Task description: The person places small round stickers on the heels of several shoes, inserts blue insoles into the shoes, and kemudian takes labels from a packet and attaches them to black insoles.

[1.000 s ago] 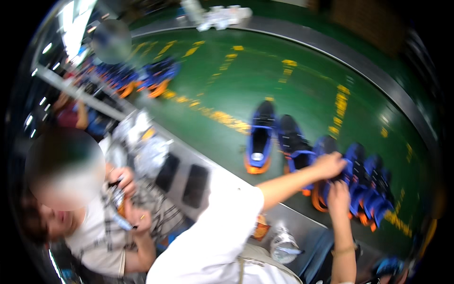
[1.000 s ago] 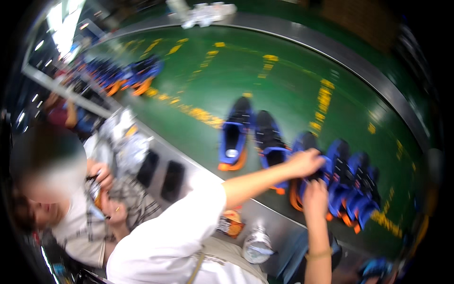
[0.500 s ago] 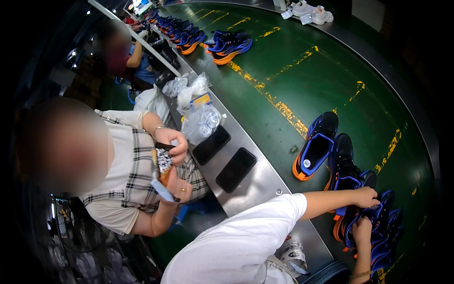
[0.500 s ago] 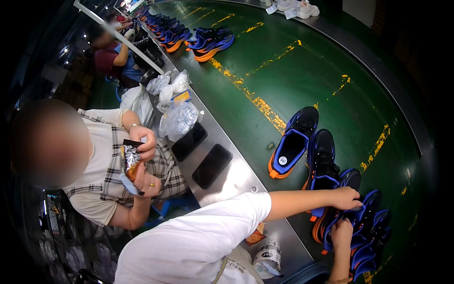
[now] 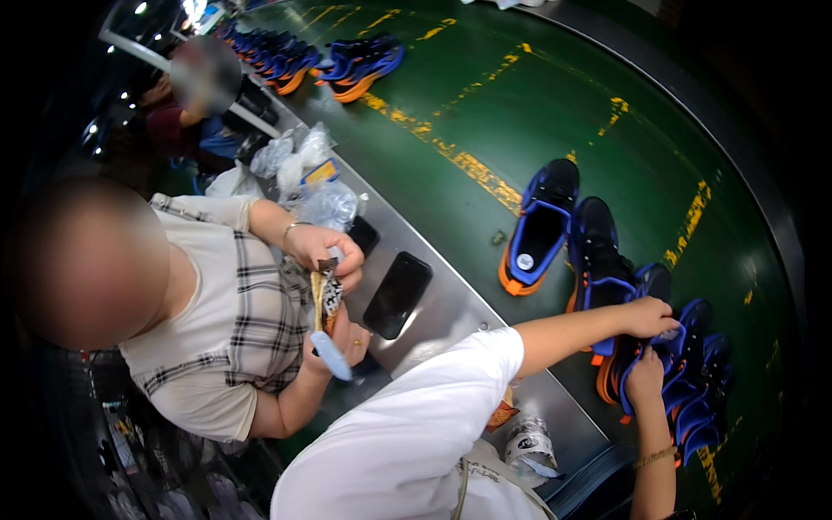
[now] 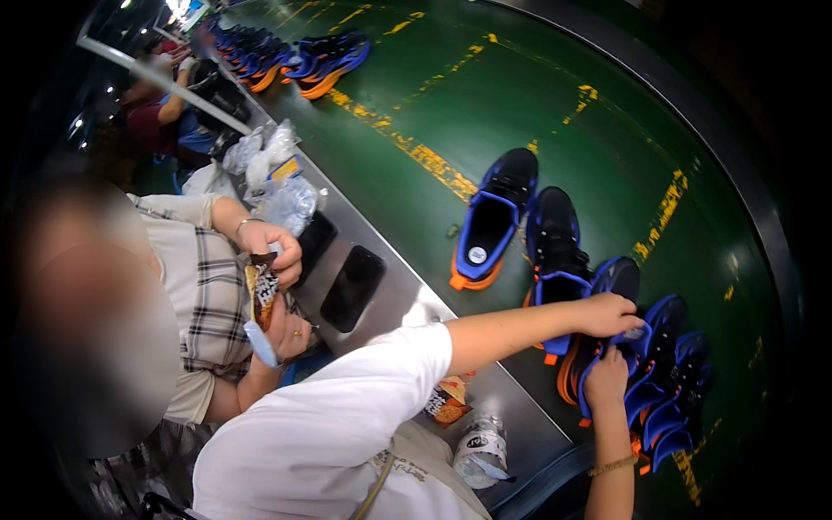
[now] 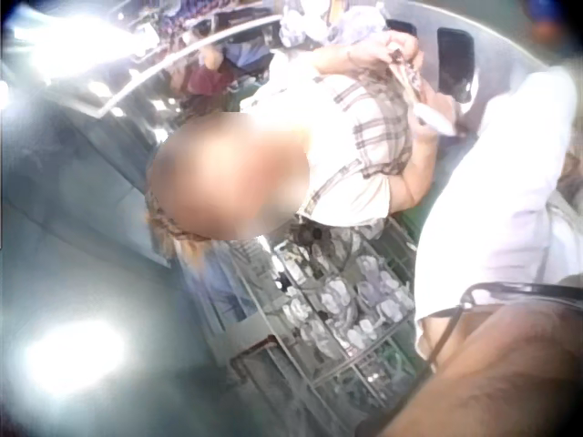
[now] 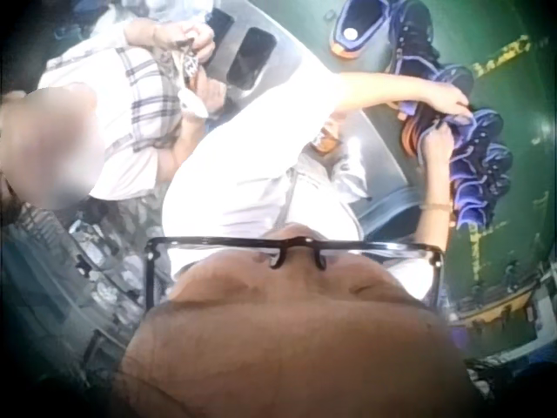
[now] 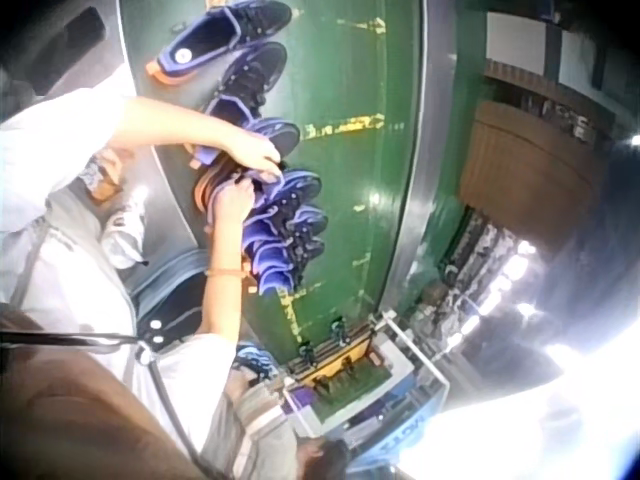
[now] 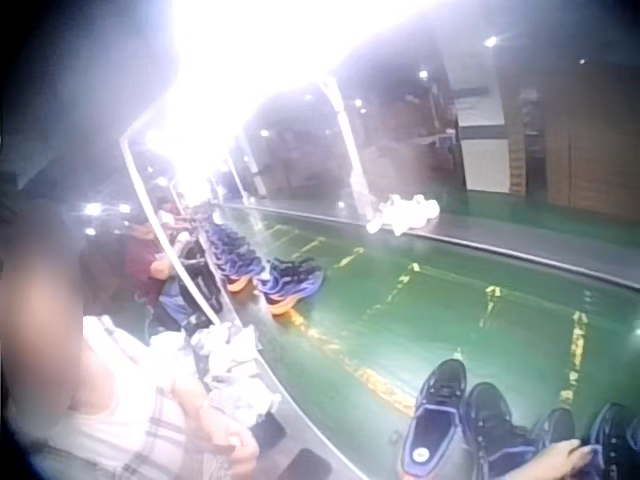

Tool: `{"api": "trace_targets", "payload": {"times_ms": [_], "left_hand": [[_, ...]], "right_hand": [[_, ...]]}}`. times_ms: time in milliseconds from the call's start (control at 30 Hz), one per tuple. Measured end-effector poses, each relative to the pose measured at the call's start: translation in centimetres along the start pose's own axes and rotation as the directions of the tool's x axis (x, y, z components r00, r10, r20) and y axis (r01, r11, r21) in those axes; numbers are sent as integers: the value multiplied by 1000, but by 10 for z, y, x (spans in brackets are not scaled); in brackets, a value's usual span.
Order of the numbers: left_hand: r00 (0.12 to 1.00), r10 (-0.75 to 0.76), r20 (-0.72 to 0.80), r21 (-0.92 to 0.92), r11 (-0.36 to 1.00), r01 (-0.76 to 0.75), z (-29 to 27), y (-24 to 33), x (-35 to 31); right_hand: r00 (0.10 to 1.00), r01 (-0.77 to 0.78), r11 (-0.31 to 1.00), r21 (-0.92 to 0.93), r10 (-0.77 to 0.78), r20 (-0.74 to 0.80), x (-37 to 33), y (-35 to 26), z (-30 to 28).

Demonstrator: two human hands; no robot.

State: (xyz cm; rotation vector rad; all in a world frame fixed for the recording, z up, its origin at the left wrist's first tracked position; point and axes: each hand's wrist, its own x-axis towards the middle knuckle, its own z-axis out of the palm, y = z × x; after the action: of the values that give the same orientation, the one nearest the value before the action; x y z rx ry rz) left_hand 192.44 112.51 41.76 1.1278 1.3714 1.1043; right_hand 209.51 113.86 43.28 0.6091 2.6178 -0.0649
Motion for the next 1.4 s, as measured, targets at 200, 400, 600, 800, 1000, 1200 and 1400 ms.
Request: {"api": "trace_targets", "payload": {"times_ms": [200, 400, 600, 800, 1000, 1200, 1400], "left_hand": [[985, 172, -18, 85, 982, -169, -4, -9, 1], [999, -42, -10, 12, 999, 42, 4, -1, 2], [870, 263, -418, 296, 944, -143, 9, -5, -7], [878, 478, -17, 647, 674, -355, 13, 5, -3], [922, 366, 125, 740, 585, -332, 10, 16, -10], [824, 516, 234, 637, 559, -531, 20, 34, -45], [838, 495, 231, 923, 160, -349, -2, 13, -19]], "right_hand": [[998, -1, 988, 154, 10, -57, 12, 11, 45], [978, 196, 914, -356, -155, 139, 42, 2, 12], [924, 179, 983, 44, -184, 334, -4, -8, -32], [813, -183, 936, 300, -28, 581, -12, -23, -39], [871, -47, 913, 406, 236, -431, -70, -42, -13], [797, -126, 826, 549, 413, -440, -115, -60, 21], [687, 40, 794, 607, 420, -594, -72, -56, 6]]}}
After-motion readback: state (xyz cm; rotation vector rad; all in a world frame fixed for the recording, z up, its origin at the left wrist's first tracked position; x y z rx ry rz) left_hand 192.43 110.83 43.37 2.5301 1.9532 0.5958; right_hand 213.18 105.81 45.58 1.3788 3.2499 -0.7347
